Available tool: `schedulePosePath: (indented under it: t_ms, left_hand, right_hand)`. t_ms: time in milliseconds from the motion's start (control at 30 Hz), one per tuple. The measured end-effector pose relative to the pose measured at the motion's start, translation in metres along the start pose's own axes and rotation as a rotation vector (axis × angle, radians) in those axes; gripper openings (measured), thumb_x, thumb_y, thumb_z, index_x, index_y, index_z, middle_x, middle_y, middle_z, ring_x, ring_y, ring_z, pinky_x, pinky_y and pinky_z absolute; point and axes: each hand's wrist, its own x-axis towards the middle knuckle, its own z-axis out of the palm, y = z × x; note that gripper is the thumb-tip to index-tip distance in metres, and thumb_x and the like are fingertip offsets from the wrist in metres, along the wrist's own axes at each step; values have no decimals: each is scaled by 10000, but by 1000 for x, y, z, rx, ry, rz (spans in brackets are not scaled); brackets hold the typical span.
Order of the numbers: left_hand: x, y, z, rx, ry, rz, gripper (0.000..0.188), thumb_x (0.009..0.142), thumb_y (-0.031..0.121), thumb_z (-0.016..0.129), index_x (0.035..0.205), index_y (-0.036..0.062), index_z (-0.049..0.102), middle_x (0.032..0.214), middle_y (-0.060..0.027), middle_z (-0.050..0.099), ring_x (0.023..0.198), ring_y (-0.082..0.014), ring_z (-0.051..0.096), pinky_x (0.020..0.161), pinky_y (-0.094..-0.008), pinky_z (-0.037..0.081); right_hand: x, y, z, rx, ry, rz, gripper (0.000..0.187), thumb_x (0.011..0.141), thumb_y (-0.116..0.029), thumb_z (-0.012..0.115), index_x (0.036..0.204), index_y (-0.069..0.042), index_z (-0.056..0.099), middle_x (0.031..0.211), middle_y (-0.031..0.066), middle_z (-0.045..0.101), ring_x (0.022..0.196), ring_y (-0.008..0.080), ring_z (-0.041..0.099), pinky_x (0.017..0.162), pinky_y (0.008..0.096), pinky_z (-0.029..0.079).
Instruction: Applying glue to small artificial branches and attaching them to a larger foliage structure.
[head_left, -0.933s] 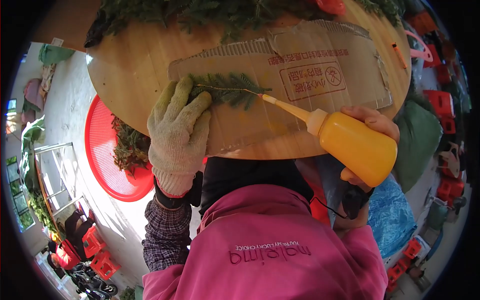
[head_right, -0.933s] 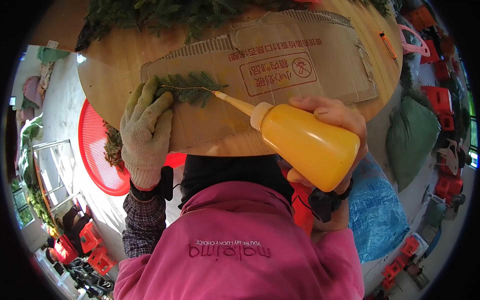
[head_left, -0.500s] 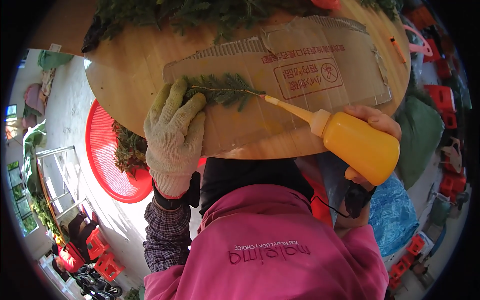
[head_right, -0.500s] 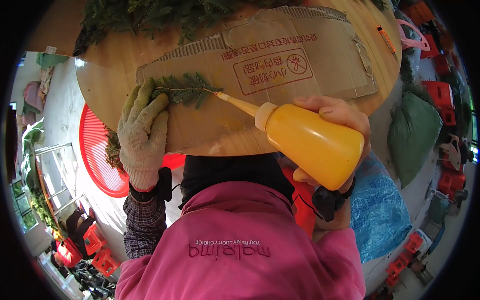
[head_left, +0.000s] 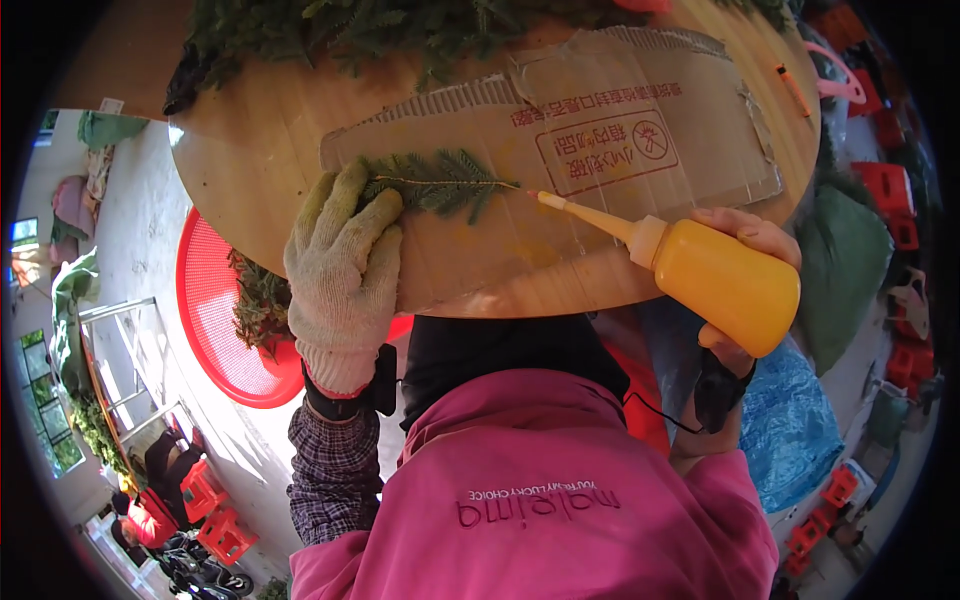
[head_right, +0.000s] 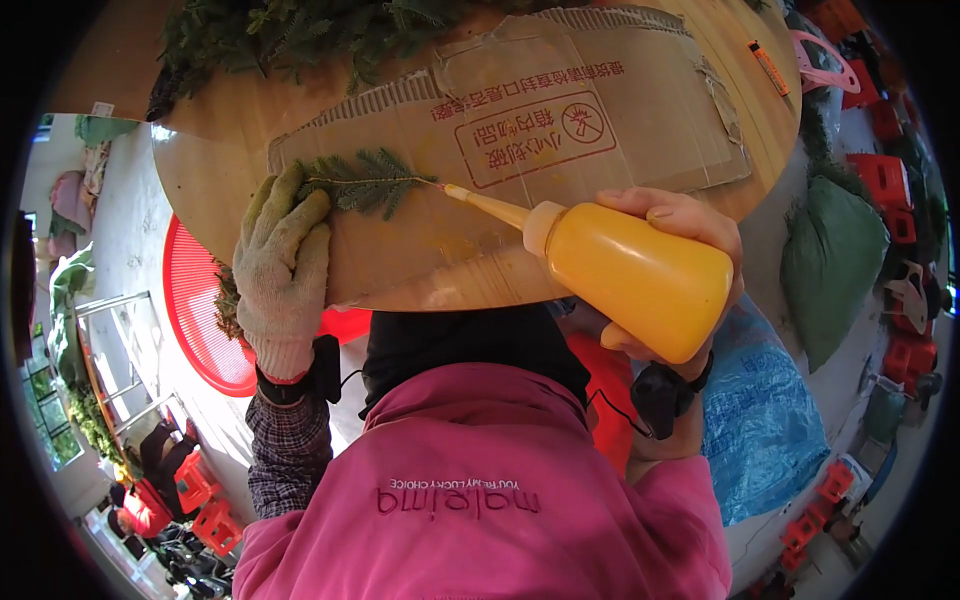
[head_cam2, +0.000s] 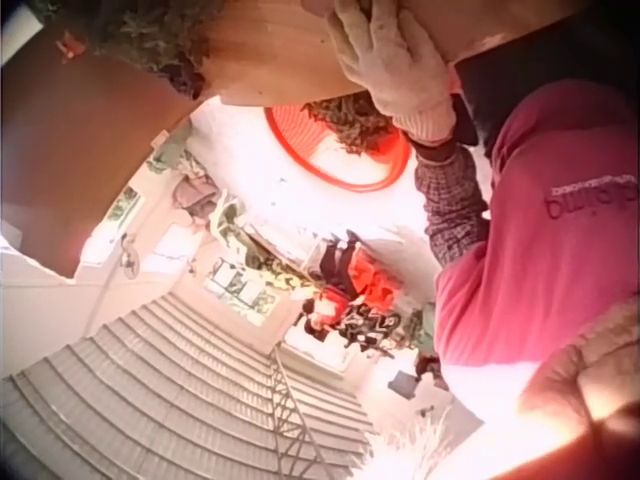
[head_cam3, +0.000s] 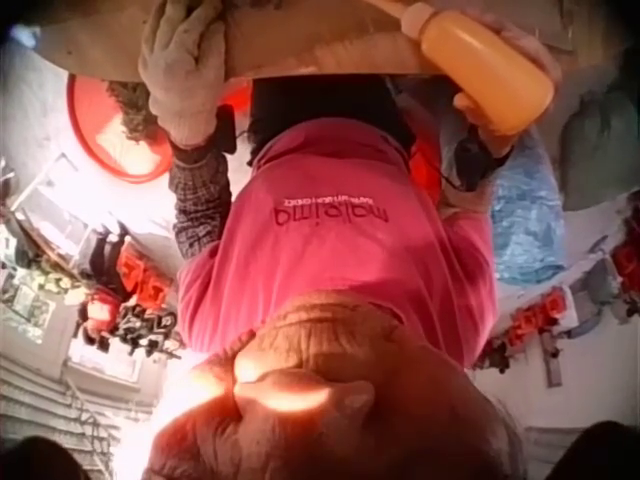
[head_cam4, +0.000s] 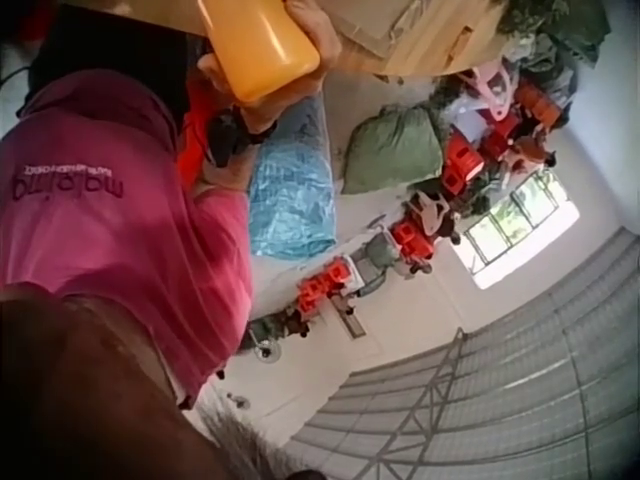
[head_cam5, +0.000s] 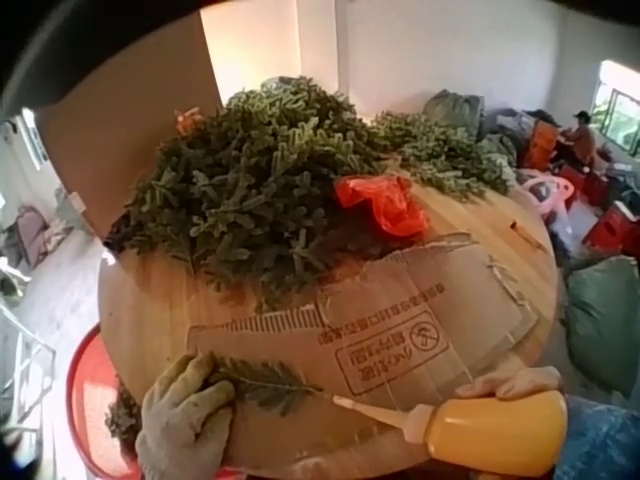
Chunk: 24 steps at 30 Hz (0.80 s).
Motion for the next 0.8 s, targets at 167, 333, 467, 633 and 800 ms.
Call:
schedulePosePath:
  t_ms: [167, 333, 467, 633, 800]
  left_hand:
    - [4, 0, 0, -10, 18, 14, 249, 866, 56, 655, 1103, 26, 726, 1316, -157, 654, 1262, -371, 577, 1055, -449, 467]
    - [3, -4, -2, 13, 40, 1, 229, 851, 51, 668, 1067, 24, 738, 1257, -135, 682, 1180, -341, 625, 1020, -434, 491]
    - [-4, -12, 1, -92, 143, -34, 247, 818, 57, 698, 1063, 55, 724, 1180, -130, 689, 1109, -332, 636, 967, -434, 505]
    - [-31, -34, -12, -167, 321, -128, 247, 848, 17, 671, 1089, 23, 727, 1146, -157, 704, 1039, -317, 673, 930, -387, 527]
    - [-86, -89, -56, -299, 584, -592, 254, 947, 9, 593, 1172, -30, 702, 1157, -125, 717, 1028, -205, 678, 891, -313, 538]
  right_hand:
    - [-3, 4, -4, -31, 15, -50, 877, 729, -480, 901, 1307, 16, 466, 1223, 247, 603, 1095, 360, 665, 942, 425, 551]
    - [-8, 6, -9, -17, 75, -27, 890, 762, -536, 851, 1330, 26, 459, 1282, 255, 581, 1141, 378, 637, 978, 451, 521]
    - [-14, 8, -20, -93, 107, 8, 928, 825, -647, 735, 1364, 47, 434, 1314, 255, 569, 1172, 383, 619, 1022, 472, 493]
    - [-12, 20, -17, -229, 216, -53, 946, 869, -702, 636, 1366, 71, 412, 1293, 254, 579, 1149, 364, 635, 1016, 454, 501]
    - [-21, 34, -26, -159, 228, -30, 932, 864, -673, 665, 1369, 67, 411, 1291, 257, 578, 1172, 369, 624, 1021, 456, 499]
